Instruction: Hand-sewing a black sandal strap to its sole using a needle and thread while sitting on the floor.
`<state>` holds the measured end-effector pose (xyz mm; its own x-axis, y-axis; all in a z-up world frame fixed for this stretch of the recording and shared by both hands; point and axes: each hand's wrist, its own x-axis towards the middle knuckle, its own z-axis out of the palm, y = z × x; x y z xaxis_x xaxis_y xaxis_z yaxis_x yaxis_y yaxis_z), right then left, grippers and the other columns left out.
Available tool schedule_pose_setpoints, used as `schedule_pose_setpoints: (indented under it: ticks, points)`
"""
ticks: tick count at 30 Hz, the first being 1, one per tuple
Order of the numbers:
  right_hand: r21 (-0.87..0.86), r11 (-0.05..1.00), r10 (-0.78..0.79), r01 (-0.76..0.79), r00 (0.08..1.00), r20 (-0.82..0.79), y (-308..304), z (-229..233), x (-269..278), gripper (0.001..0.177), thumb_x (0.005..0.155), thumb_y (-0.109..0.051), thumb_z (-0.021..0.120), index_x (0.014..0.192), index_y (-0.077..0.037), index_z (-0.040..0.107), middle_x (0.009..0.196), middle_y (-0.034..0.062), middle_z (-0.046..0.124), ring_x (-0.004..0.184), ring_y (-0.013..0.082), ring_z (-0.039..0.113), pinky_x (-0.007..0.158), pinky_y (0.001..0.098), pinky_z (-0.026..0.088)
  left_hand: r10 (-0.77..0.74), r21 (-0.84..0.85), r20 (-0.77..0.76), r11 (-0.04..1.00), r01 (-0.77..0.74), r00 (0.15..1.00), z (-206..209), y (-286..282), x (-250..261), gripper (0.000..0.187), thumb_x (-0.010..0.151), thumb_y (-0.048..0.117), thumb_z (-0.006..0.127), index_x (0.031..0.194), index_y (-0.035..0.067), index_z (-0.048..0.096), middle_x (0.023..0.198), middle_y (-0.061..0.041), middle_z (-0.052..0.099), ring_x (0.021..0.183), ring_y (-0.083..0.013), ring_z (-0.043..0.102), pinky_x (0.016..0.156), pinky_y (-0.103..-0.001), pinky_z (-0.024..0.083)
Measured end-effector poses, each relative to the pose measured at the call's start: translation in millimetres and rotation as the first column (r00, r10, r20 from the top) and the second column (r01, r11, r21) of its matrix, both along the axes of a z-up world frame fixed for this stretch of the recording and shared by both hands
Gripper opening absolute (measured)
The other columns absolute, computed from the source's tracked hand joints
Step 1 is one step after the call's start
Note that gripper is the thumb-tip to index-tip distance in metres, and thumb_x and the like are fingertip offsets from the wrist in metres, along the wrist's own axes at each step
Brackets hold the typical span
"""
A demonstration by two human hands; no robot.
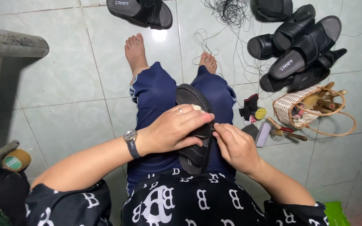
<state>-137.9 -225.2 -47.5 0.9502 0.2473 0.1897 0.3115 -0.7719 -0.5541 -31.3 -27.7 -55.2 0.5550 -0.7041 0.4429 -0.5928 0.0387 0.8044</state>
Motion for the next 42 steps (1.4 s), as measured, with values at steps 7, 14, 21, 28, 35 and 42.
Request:
schedule_pose_setpoints:
  ticks: [7,14,21,28,35,42]
  points:
    - [-0.063,0.996,0.058,-0.060,0.998,-0.036,-10.0,23.1,5.7,0.025,0.090,-0.010,0.058,0.113,-0.005,0.067,0.091,0.0093,0.066,0.077,0.0281,0.066,0.060,0.0343,0.054,0.068,0.072,0.124,0.994,-0.078,0.990,-14.8,-5.4,-14.7,0.045,0.093,0.037,0.054,0.116,-0.002,0.057,0.097,-0.016,0.055,0.087,-0.0331,0.055,0.088,-0.047,0.047]
    - [-0.265,0.956,0.133,-0.123,0.991,0.019,-15.1,25.2,7.8,0.034,0.092,-0.011,0.045,0.119,-0.012,0.066,0.082,0.0045,0.057,0.062,0.0213,0.058,0.051,0.0299,0.048,0.154,0.023,0.173,0.987,-0.161,0.973,-27.2,-10.3,-23.1,0.034,0.093,0.029,0.060,0.113,0.001,0.061,0.098,-0.014,0.057,0.086,-0.0317,0.057,0.090,-0.048,0.047]
    - [-0.187,0.969,0.190,-0.164,0.973,0.128,-6.4,-5.5,12.0,0.024,0.092,-0.016,0.046,0.104,-0.005,0.063,0.086,0.0073,0.059,0.062,0.0233,0.057,0.048,0.0306,0.048,0.194,0.008,0.213,0.980,-0.200,0.958,-28.9,-13.7,-23.6,0.036,0.093,0.029,0.059,0.114,0.001,0.061,0.098,-0.015,0.059,0.085,-0.0316,0.060,0.090,-0.048,0.049]
    - [0.068,0.998,0.000,-0.007,0.995,0.103,-20.8,-14.2,-3.2,0.020,0.085,-0.005,0.065,0.105,0.001,0.065,0.094,0.0133,0.067,0.075,0.0313,0.066,0.059,0.0360,0.054,0.115,0.058,0.127,0.991,-0.123,0.985,-7.4,-7.3,23.0,0.047,0.085,0.046,0.068,0.111,0.007,0.062,0.115,-0.020,0.052,0.102,-0.0418,0.053,0.092,-0.055,0.042]
    - [0.316,0.916,-0.202,0.246,0.966,-0.164,-33.4,-24.9,-0.4,0.020,0.086,-0.001,0.066,0.106,0.001,0.067,0.081,0.0160,0.068,0.075,0.0332,0.069,0.058,0.0379,0.053,-0.148,0.135,-0.122,0.977,0.165,0.981,-6.3,-15.7,71.2,0.027,0.099,0.029,0.051,0.110,0.010,0.067,0.123,-0.027,0.047,0.113,-0.0524,0.048,0.097,-0.057,0.039]
    - [0.543,0.621,-0.114,0.566,0.750,-0.652,-53.5,-20.3,27.3,0.022,0.091,-0.001,0.055,0.113,-0.001,0.055,0.082,0.0048,0.062,0.056,0.0072,0.055,0.046,0.0158,0.041,-0.064,0.284,-0.318,0.946,0.159,0.946,-15.5,-39.9,107.5,0.059,0.096,0.049,0.030,0.098,0.012,0.076,0.082,-0.006,0.049,0.076,-0.0180,0.052,0.071,-0.028,0.045]
